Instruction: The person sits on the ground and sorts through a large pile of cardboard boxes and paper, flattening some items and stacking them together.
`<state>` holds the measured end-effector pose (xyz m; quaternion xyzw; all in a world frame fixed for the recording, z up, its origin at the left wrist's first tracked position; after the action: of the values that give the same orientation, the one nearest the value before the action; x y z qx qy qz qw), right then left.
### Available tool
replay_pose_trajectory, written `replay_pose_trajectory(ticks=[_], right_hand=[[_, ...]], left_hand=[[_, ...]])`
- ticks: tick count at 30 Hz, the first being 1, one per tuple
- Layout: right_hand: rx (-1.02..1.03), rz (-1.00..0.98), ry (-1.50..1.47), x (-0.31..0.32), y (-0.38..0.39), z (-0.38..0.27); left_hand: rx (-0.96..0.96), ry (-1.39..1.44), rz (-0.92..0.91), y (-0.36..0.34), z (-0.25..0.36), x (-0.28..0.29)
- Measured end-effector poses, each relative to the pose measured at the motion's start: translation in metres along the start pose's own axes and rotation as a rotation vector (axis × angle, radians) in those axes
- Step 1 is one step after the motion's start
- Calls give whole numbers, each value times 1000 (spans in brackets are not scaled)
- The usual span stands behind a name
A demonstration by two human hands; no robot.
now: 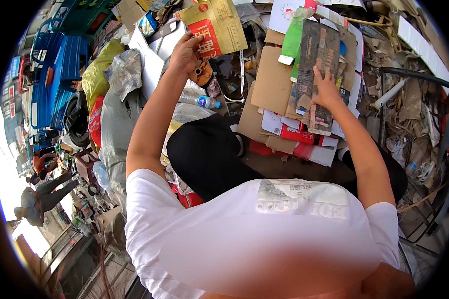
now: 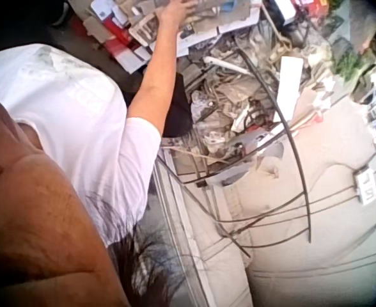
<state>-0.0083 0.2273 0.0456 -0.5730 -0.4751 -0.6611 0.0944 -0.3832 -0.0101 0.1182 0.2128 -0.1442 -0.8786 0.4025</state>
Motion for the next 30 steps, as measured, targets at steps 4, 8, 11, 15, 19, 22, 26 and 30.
replay_pose_trajectory(ticks=[4,8,11,15,19,22,26,30], right_hand=[[-5,19,-44,1,2,-3],[30,80,-82,-2,2,11],[107,169,-71,-6,5,19],[149,171,-84,-11,11,19],[169,181,-159,-16,14,29],[170,283,-215,-15,17,33],[154,300,-209,-9,17,32],[149,263,-232,-9,14,31]], left_hand=[[67,-168,-182,22,-11,-72],[63,-195,-308,35,-35,-153],[123,-114,-354,31,-72,-198],[193,-38,-261,27,-119,-242],[134,-129,-215,30,-146,-264],[150,-400,-127,16,-181,-242],[-18,-583,-9,12,-182,-225],[-30,-320,143,1,-180,-222]])
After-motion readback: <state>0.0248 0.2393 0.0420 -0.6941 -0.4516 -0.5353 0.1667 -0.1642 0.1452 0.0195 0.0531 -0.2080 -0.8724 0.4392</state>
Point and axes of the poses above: each hand's wrist, its own y-axis away from the middle knuckle, its own x-axis out of the back of the hand, z = x × y, the point moved 7 cm from there along -y, towards the middle knuckle, and after that the axes turned 3 degrees about -z, right-handed, at the moved point
